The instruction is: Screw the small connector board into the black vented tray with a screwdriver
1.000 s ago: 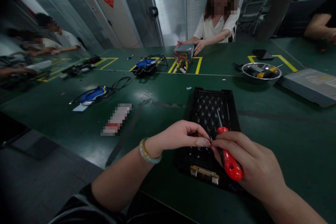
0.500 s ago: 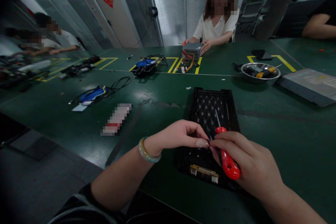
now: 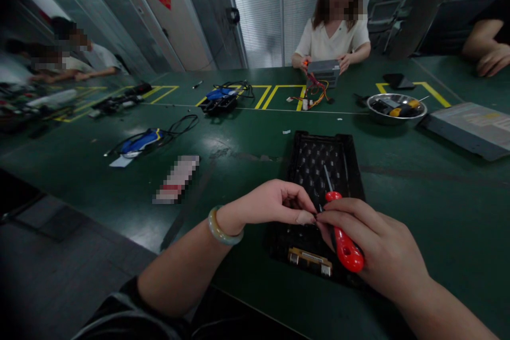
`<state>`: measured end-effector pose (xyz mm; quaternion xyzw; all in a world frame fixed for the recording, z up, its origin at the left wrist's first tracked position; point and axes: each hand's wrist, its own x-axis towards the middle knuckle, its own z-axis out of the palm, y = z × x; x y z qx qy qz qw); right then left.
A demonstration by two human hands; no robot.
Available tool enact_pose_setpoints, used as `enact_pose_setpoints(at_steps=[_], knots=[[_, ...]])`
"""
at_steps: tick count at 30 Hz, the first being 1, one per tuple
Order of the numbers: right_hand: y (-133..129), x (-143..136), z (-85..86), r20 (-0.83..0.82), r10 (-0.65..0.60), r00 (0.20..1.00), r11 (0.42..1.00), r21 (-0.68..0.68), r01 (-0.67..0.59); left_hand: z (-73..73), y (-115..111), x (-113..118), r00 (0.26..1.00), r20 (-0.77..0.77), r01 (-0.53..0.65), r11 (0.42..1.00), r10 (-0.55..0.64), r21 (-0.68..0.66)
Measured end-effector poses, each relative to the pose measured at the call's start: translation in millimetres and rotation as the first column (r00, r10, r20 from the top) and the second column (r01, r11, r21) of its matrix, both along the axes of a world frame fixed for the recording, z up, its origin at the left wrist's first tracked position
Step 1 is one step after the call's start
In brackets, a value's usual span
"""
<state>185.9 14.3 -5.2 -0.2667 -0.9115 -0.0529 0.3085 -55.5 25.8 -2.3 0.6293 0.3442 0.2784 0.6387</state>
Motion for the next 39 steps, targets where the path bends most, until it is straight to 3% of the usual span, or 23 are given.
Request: enact_pose_setpoints(at_steps=[6,11,17,24,27,34,39], knots=[[-1,-2,2.3,-0.058,0.001,0.998,1.0,-0.029,-0.002,5.1,0,-3,1.0,-0.024,-0.006,0.999,0.007,0.043],[-1,-6,7.8,-0.284,-0.086,0.955,0.98,-0.194,0.03,11.1,0,-12,0.982,-0.19,0.017,0.981,0.02,0.194],[4,-10,11.5,-0.516,-0.233,0.824,0.952,-0.296,0.083,17.0,2,-26,0.909,-0.416,0.183,0.883,0.015,0.432],[6,-5,-5.6,-0.528,-0.438,0.727,0.855,-0.495,0.156,21.1,0,-31,0.819,-0.573,0.348,0.799,-0.004,0.491],[5,-4,-7.6,-0.584,-0.404,0.704,0.872,-0.477,0.105,20.6,-2,-31,0.792,-0.61,0.37,0.789,0.008,0.491],[4,-6,-4.7,-0.733,-0.232,0.639,0.958,-0.285,0.02,19.9,-4,-27,0.73,-0.683,0.432,0.781,-0.01,0.451],[5,-7,-3.8,-0.786,-0.139,0.602,0.969,-0.233,-0.081,25.3,-10,-20,0.725,-0.688,0.432,0.798,-0.031,0.42]])
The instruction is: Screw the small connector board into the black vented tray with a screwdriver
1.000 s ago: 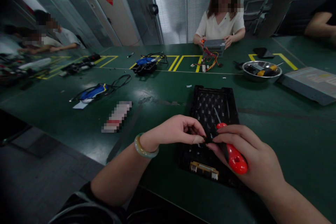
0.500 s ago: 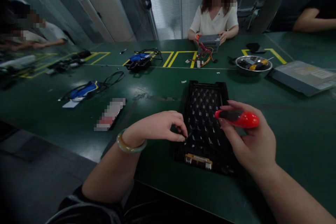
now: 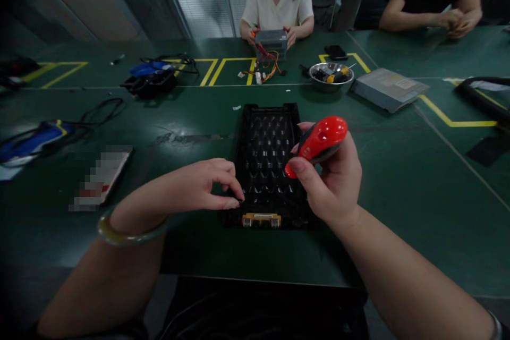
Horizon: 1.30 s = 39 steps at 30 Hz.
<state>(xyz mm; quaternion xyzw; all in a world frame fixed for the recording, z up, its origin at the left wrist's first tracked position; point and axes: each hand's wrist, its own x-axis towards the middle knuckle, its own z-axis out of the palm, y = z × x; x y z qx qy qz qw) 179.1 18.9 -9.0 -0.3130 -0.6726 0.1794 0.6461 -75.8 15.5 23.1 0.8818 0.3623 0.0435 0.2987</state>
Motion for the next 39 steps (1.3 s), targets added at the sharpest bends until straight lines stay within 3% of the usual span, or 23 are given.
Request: enact_pose_setpoints(at_steps=[4,12,26,39], knots=[[-2,1,-0.8,0.074,0.004,0.997,0.999,-0.048,0.0,0.1,-8,9,0.998,-0.047,-0.039,0.998,0.036,-0.044],[-3,2,-5.2,0.138,-0.004,0.99,0.999,-0.048,0.011,-5.0,-19,23,0.973,-0.214,-0.088,0.996,0.086,0.002],[-5,8,-0.5,0.217,0.018,0.976,0.987,-0.162,0.018,-5.3,-18,27,0.966,-0.234,-0.119,0.993,0.11,-0.022],[-5,9,0.1,0.215,0.031,0.976,0.984,-0.179,0.008,-8.6,-15,26,0.96,-0.261,-0.096,0.995,0.098,0.024]])
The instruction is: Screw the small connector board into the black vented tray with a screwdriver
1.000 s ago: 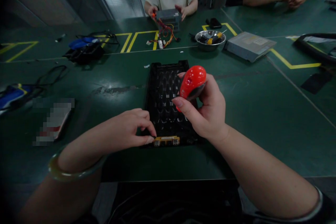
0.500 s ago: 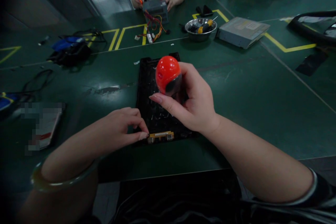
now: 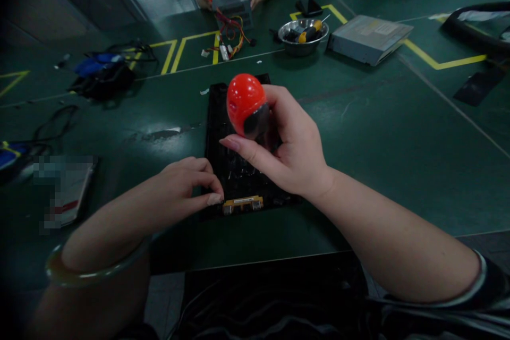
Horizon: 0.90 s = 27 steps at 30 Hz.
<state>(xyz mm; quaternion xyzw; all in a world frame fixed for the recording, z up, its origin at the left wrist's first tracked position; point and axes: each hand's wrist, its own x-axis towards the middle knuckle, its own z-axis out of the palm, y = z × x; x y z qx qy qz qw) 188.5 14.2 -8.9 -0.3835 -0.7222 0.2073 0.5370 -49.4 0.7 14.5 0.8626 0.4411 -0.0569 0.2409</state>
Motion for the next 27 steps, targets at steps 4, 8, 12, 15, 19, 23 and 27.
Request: enact_pose_setpoints(at_steps=[4,8,12,15,19,23,27], knots=[[1,-1,0.6,-0.005,-0.045,0.999,0.999,0.017,0.045,-2.2,2,-1,1.0,0.015,-0.004,1.0,0.004,-0.004],[0,-8,4.3,-0.183,-0.051,0.982,0.987,0.139,0.077,-3.9,3,-2,1.0,0.02,-0.01,1.0,0.01,-0.002],[-8,-15,8.8,-0.287,-0.023,0.958,0.985,0.159,0.071,-2.0,3,-2,1.0,0.01,-0.024,1.0,0.024,-0.014],[-17,-18,9.0,-0.258,0.059,0.964,0.994,0.109,-0.031,0.8,2,-2,0.999,0.014,-0.029,1.0,0.029,-0.012],[-24,-20,3.4,-0.172,0.139,0.975,0.99,0.05,-0.132,2.7,-1,-4,1.0,0.012,-0.029,1.0,0.029,0.009],[-26,-21,1.1,-0.095,0.156,0.983,0.987,-0.015,-0.158,1.5,-1,-6,0.999,0.009,-0.031,0.999,0.031,0.04],[-24,-22,6.2,-0.138,0.17,0.976,0.982,-0.057,-0.179,1.4,-2,-7,1.0,0.01,-0.03,0.998,0.03,0.047]])
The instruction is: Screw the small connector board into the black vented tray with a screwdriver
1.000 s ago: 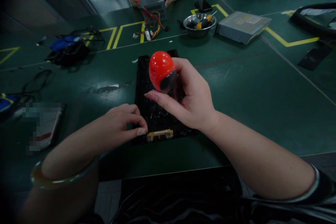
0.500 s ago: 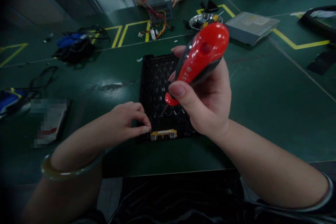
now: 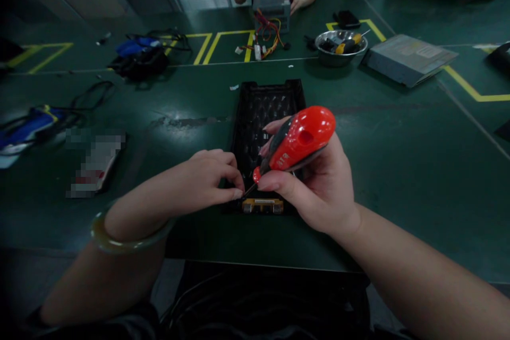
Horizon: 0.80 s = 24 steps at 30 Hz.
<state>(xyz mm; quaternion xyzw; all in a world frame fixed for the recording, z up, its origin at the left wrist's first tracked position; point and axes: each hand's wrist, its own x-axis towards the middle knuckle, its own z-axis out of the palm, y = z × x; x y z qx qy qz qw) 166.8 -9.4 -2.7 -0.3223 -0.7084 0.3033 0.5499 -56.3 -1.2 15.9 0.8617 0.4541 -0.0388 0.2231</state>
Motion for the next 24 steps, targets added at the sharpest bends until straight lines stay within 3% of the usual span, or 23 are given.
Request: enact_pose_setpoints(at_steps=[6,11,24], knots=[[8,-2,4.5,-0.108,0.079,0.991,0.996,0.06,-0.073,2.3,-1,-1,1.0,0.011,0.005,1.0,-0.005,-0.004],[5,-3,5.6,-0.199,0.209,0.958,0.972,-0.064,-0.225,1.5,-1,-2,1.0,0.028,0.001,1.0,-0.001,-0.011],[-4,-2,8.3,-0.31,0.229,0.923,0.938,-0.183,-0.295,1.8,-1,-2,1.0,0.014,0.002,1.0,-0.002,-0.004]])
